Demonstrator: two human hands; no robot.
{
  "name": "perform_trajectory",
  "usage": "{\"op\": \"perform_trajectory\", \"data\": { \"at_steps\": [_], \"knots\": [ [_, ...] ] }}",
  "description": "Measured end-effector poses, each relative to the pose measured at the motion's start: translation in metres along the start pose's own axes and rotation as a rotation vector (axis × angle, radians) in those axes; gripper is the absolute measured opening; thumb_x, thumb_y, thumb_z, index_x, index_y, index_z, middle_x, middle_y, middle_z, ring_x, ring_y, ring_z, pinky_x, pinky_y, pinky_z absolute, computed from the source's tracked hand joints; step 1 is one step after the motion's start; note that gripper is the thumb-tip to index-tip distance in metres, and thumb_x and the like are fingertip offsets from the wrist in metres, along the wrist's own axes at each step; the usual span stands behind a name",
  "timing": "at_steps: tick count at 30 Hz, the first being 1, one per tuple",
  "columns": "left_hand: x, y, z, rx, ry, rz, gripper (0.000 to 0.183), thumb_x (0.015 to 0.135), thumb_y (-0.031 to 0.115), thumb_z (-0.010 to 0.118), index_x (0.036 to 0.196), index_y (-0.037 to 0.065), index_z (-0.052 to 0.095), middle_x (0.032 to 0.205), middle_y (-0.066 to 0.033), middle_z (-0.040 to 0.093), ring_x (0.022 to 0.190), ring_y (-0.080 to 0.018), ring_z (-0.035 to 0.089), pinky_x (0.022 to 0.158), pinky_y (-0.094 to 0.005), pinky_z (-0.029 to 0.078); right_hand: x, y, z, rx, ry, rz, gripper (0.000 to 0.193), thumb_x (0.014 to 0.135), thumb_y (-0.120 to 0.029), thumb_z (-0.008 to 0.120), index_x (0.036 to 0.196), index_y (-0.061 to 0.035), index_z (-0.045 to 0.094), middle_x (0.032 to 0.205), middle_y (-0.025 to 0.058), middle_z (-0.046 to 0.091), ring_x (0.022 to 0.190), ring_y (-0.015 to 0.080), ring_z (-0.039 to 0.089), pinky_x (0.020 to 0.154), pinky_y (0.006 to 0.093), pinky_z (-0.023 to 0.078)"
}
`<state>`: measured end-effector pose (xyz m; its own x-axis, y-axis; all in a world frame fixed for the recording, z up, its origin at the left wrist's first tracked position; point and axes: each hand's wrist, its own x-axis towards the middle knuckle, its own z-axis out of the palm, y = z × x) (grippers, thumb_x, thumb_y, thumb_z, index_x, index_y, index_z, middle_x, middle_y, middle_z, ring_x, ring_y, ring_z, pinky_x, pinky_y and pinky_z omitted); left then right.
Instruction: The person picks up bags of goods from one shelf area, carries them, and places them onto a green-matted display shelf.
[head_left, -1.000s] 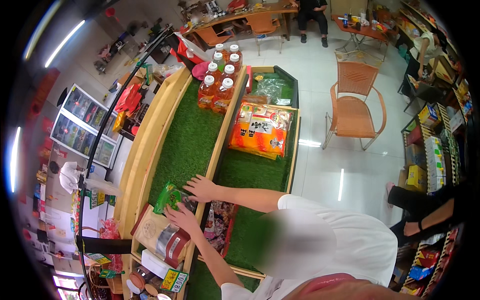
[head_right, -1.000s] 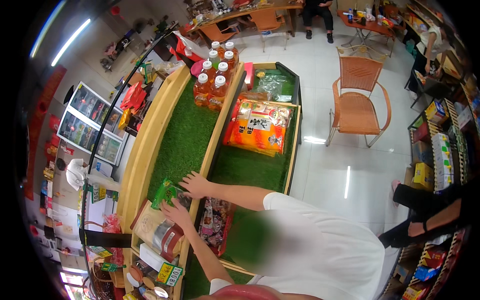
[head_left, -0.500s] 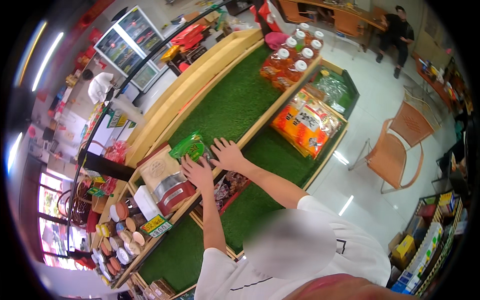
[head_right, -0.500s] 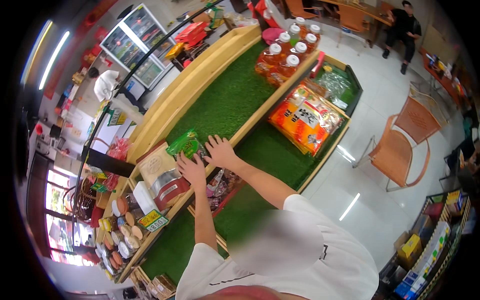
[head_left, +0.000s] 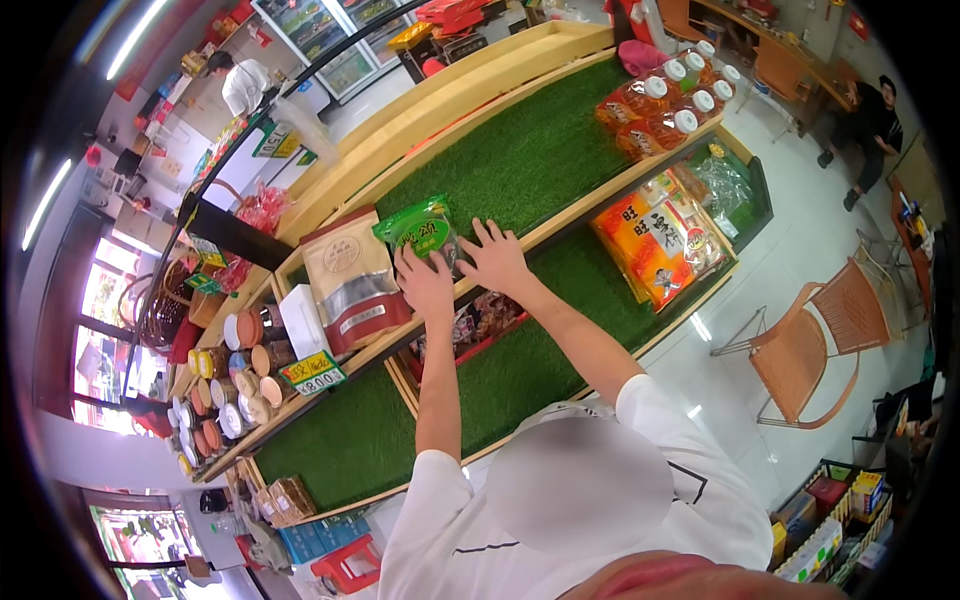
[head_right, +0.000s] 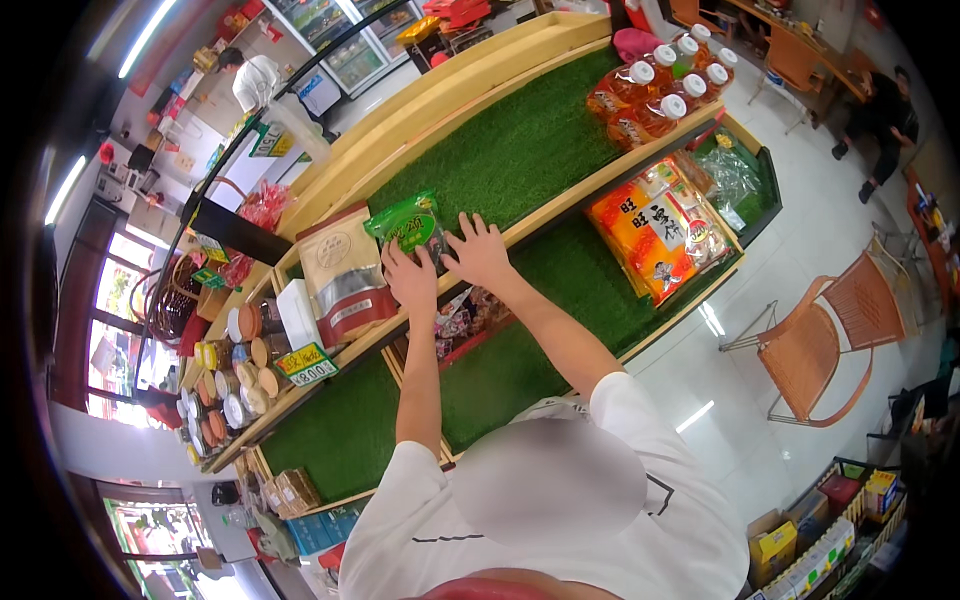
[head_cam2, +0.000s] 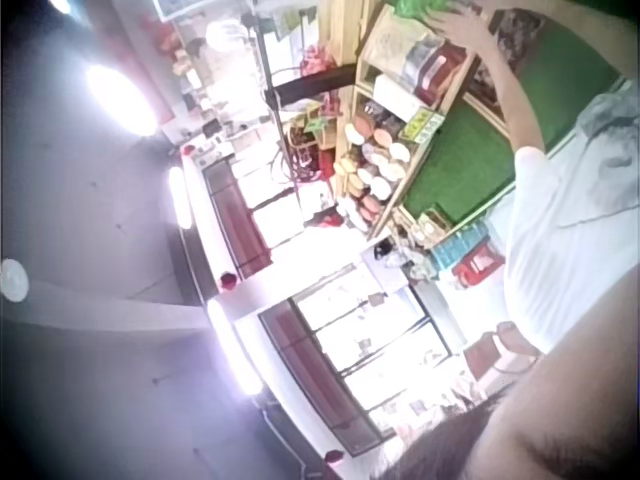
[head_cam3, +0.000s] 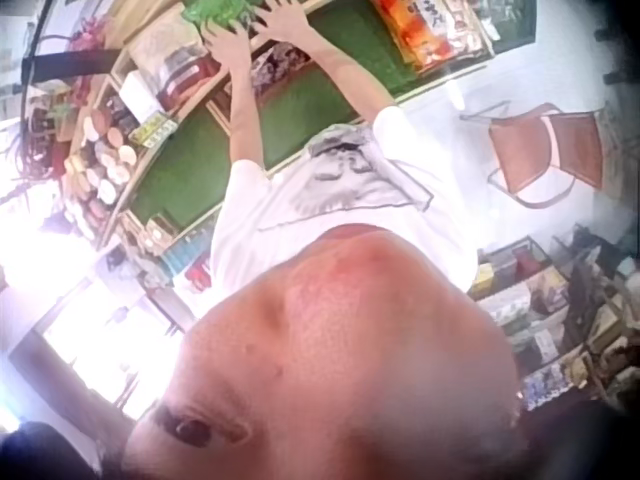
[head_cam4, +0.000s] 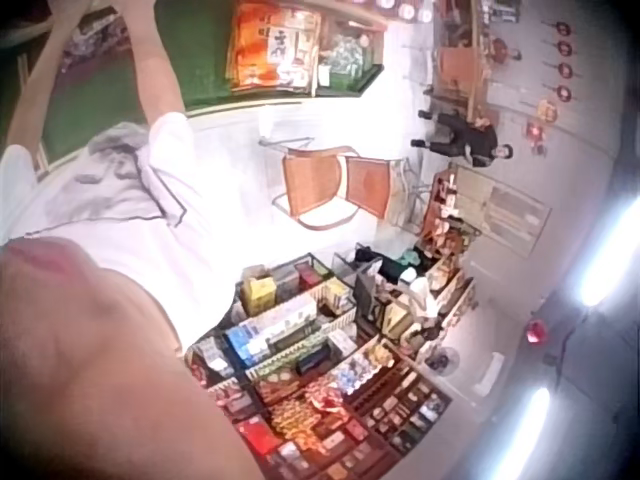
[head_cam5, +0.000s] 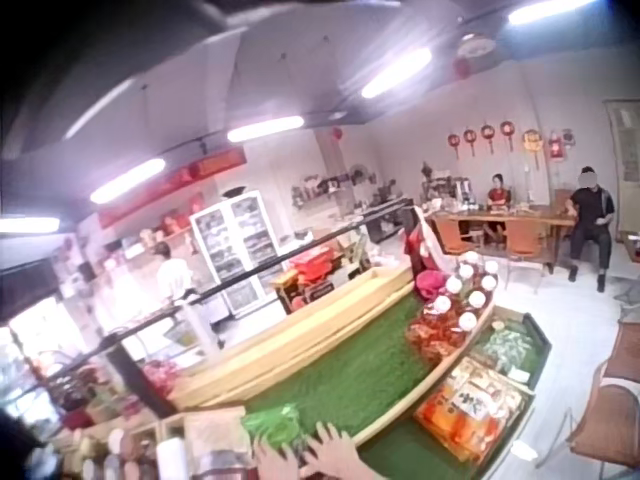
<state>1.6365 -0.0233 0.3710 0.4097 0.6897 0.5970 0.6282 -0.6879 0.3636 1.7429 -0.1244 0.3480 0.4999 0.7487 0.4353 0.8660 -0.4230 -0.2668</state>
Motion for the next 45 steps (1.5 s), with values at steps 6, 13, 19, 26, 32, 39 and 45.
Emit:
{"op": "perform_trajectory", "data": {
  "at_steps": [6, 13, 19, 26, 32, 39, 45],
  "knots": [
    [0.000, -0.006, -0.003, 0.055, -0.002, -0.001, 0.051, 0.092, 0.029, 0.060, 0.134, 0.003, 0.049, 0.139, -0.0168, 0.047, 0.113, -0.0433, 0.056, 0.088, -0.0500, 0.053, 0.001, -0.006, 0.002, 0.038, -0.075, 0.009, 0.059, 0.092, -0.055, 0.052, 0.140, -0.0189, 0.058, 0.152, 0.0243, 0.040, 0.139, 0.0424, 0.039, 0.103, 0.0547, 0.039],
    [0.001, 0.003, -0.006, -0.061, -0.029, 0.000, 0.052, 0.091, 0.029, 0.062, 0.135, 0.004, 0.050, 0.139, -0.0174, 0.049, 0.116, -0.0430, 0.055, 0.096, -0.0491, 0.048, 0.000, -0.001, 0.002, 0.068, -0.028, 0.007, 0.060, 0.092, -0.054, 0.053, 0.141, -0.0190, 0.055, 0.150, 0.0263, 0.042, 0.137, 0.0446, 0.040, 0.101, 0.0551, 0.040],
    [0.000, -0.005, -0.005, -0.142, 0.010, 0.042, 0.046, 0.090, 0.024, 0.063, 0.130, 0.002, 0.054, 0.134, -0.0178, 0.053, 0.116, -0.0406, 0.058, 0.094, -0.0478, 0.050, -0.001, -0.005, -0.003, 0.065, -0.080, 0.007, 0.065, 0.093, -0.054, 0.051, 0.149, -0.0204, 0.046, 0.151, 0.0268, 0.039, 0.137, 0.0454, 0.040, 0.102, 0.0552, 0.039],
    [0.001, 0.001, -0.005, -0.264, -0.023, 0.043, 0.046, 0.089, 0.021, 0.062, 0.130, 0.002, 0.054, 0.133, -0.0191, 0.054, 0.117, -0.0403, 0.057, 0.095, -0.0469, 0.050, -0.001, 0.001, -0.003, 0.062, -0.081, 0.027, 0.067, 0.095, -0.054, 0.049, 0.151, -0.0175, 0.041, 0.153, 0.0247, 0.039, 0.139, 0.0444, 0.038, 0.105, 0.0555, 0.038],
    [0.004, -0.010, 0.000, -0.337, 0.025, 0.102, 0.044, 0.088, 0.014, 0.060, 0.129, -0.003, 0.053, 0.128, -0.0255, 0.055, 0.119, -0.0443, 0.054, 0.099, -0.0485, 0.047, 0.003, -0.006, 0.001, 0.057, -0.060, 0.047, 0.071, 0.095, -0.058, 0.048, 0.149, -0.0119, 0.042, 0.149, 0.0235, 0.044, 0.136, 0.0412, 0.042, 0.101, 0.0530, 0.040],
    [0.005, -0.006, -0.007, -0.317, -0.042, 0.004, 0.046, 0.089, 0.017, 0.060, 0.132, 0.004, 0.049, 0.134, -0.0199, 0.051, 0.113, -0.0426, 0.059, 0.089, -0.0481, 0.053, 0.003, -0.004, 0.004, 0.013, -0.053, 0.029, 0.078, 0.095, -0.062, 0.046, 0.149, -0.0072, 0.041, 0.150, 0.0213, 0.044, 0.137, 0.0396, 0.043, 0.103, 0.0543, 0.040],
    [0.001, -0.004, -0.013, -0.298, -0.096, -0.062, 0.047, 0.089, 0.018, 0.060, 0.132, 0.005, 0.048, 0.134, -0.0185, 0.051, 0.114, -0.0410, 0.058, 0.090, -0.0482, 0.053, 0.004, -0.005, 0.003, 0.002, -0.051, 0.022, 0.078, 0.095, -0.064, 0.045, 0.149, -0.0074, 0.041, 0.149, 0.0204, 0.045, 0.137, 0.0384, 0.044, 0.102, 0.0527, 0.041]
  ]
}}
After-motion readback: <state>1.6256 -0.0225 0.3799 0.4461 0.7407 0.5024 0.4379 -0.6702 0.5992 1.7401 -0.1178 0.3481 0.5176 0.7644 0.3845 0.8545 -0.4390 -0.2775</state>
